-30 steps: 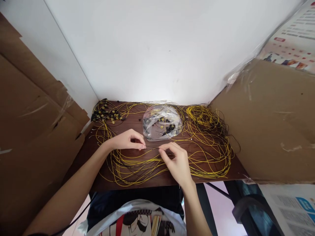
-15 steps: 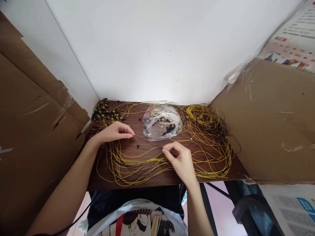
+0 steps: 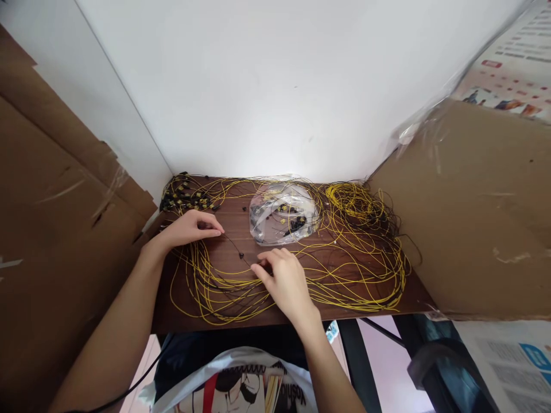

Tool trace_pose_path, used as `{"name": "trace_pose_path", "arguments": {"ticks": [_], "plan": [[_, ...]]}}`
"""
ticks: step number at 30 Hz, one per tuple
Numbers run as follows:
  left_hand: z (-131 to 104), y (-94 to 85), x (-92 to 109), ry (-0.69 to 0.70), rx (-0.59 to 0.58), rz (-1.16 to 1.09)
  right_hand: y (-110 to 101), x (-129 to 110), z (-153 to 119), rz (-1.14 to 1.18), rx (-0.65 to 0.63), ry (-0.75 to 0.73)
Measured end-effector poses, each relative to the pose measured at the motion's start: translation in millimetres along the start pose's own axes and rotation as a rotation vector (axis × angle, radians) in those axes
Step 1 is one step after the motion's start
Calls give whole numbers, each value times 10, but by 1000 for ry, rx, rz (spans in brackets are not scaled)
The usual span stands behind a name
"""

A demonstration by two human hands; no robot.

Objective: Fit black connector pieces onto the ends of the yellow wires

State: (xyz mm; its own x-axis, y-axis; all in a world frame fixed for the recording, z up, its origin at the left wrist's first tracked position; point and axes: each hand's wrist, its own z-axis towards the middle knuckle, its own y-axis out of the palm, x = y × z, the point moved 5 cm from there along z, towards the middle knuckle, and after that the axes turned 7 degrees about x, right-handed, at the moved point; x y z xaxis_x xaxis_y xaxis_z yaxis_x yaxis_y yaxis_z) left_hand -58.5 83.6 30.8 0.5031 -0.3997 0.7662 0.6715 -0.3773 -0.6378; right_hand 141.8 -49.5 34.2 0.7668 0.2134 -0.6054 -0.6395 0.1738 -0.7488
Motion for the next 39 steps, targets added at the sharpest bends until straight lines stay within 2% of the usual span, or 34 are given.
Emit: {"name": "trace_pose_path", "arguments": {"ticks": [5,9,16,20,24,32,39], "plan": [[-10,-21,-33,-11,40,44,170,-28,17,-21,-17,-6],[-3,-89,-119,-3,118,91,178,35,14,184,-5,52],[-43,-287,-349,-78,280,151,164,211,14,483,16,240],[-55,-317,-376,-58,314,174,132,263,29,632,21,285],[-53,-343,-362,2,365,322,91,300,37,744,56,333],[-75,-356,-413,51,426,472,109,426,26,909,126,386],[-86,-334,-402,18,373,468,116,475,21,981,173,394]]}}
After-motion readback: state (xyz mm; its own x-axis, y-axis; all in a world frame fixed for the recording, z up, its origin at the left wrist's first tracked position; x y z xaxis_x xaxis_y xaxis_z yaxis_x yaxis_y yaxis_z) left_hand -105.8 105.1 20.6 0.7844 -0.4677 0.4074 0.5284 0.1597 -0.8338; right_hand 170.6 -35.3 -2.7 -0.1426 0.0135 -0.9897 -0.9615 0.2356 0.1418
